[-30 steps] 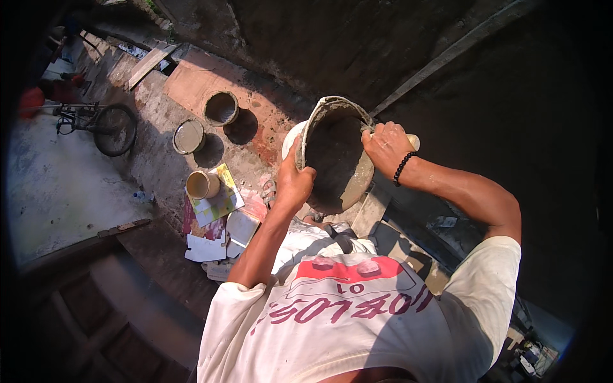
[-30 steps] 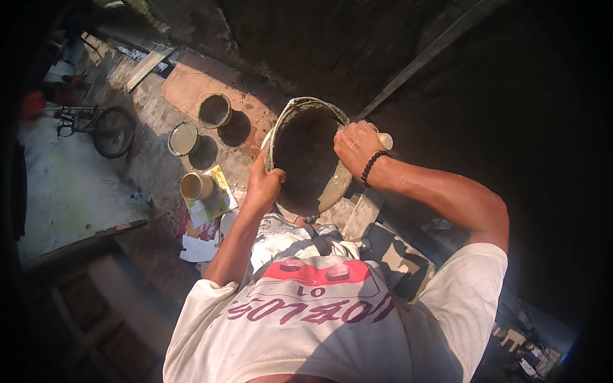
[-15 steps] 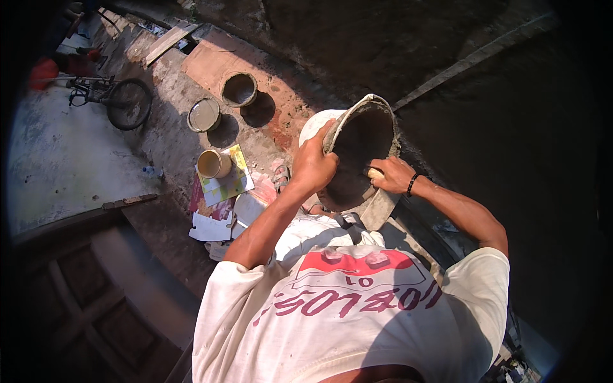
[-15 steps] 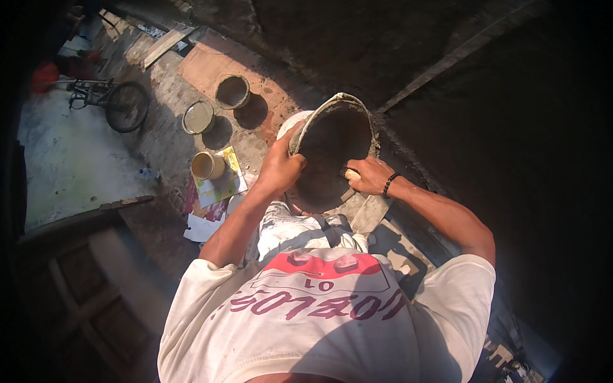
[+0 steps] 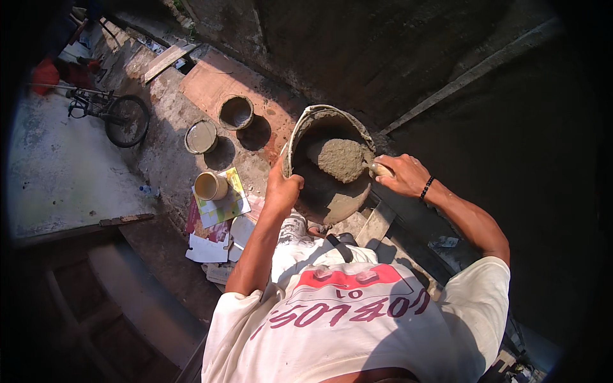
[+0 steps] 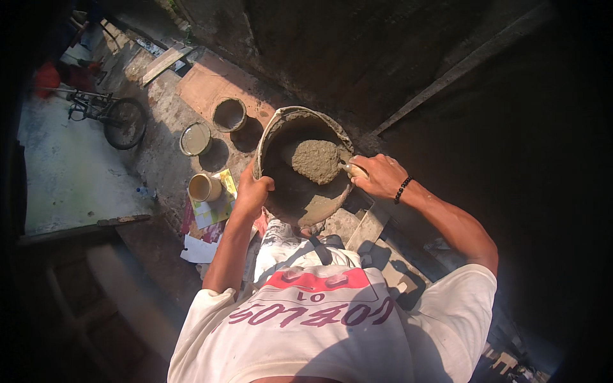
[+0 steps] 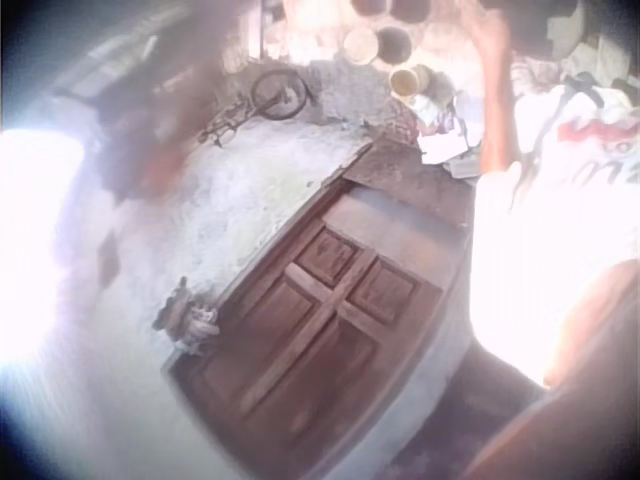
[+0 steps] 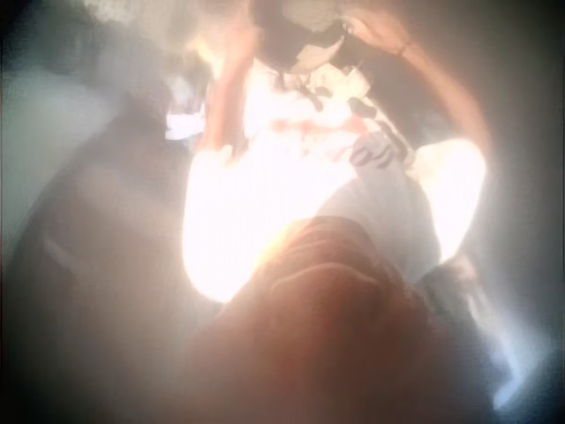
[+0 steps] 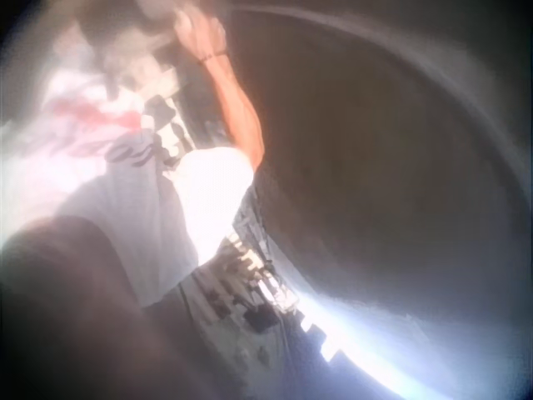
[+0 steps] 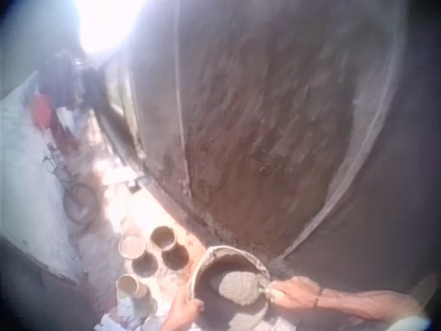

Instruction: The person mixes cement in a bucket using a trowel, then scoops the mixture and applies it to a wall. The person repeats the scooping and applying process multiple times.

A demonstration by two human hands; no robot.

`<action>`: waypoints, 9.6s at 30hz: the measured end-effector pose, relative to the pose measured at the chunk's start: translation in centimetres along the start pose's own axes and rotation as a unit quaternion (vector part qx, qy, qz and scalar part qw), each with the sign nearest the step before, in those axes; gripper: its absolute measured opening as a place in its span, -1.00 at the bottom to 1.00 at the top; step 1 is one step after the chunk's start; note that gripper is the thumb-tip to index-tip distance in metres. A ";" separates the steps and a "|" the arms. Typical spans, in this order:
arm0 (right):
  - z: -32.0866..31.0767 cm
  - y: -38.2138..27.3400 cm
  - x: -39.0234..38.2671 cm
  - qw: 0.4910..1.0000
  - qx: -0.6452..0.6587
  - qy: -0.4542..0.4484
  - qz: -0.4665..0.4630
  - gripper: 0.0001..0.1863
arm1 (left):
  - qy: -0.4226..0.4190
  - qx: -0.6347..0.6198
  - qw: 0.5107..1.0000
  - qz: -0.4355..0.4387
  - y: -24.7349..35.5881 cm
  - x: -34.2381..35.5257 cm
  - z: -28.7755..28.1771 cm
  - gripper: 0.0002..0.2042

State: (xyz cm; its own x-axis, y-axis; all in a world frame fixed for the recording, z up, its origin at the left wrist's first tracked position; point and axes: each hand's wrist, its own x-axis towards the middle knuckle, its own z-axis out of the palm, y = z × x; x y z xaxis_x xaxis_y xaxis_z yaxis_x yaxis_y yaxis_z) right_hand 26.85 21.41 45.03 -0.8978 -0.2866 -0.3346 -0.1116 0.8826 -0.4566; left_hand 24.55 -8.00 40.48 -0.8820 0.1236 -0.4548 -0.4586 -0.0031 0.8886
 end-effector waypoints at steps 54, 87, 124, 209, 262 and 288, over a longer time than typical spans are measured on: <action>2.5 -1.4 4.8 0.993 -0.084 -0.074 0.038 -0.74 | -0.102 0.306 0.931 0.171 5.7 4.5 1.3 -0.35; -17.3 -16.4 4.9 0.985 0.061 -0.059 -0.148 -0.59 | 0.147 0.031 0.985 0.088 -0.7 8.0 -13.0 -0.33; 3.0 -7.1 11.6 0.909 -0.381 0.150 -0.073 -0.58 | -0.028 -0.039 0.999 0.026 4.4 7.6 -6.5 -0.43; -3.6 -6.9 9.3 0.875 0.436 -0.122 0.173 -0.75 | 0.116 -0.066 0.987 0.088 0.6 8.3 -8.5 -0.33; 1.8 -8.2 3.3 0.957 -0.264 -0.119 -0.035 -0.52 | 0.111 -0.108 0.977 0.146 -0.5 1.4 0.9 -0.40; -1.1 -7.9 -1.9 0.975 -0.196 0.098 0.032 -0.78 | 0.061 -0.085 0.972 0.210 -2.0 2.0 3.1 -0.37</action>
State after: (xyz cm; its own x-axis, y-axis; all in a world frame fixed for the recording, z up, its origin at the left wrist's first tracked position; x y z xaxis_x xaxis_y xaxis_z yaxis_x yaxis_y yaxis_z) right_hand 28.97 15.43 50.19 -0.9683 -0.1831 -0.1697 -0.1722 0.9821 -0.0769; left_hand 24.03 -4.66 38.01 -0.9969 -0.0422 -0.0663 -0.0569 -0.1940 0.9794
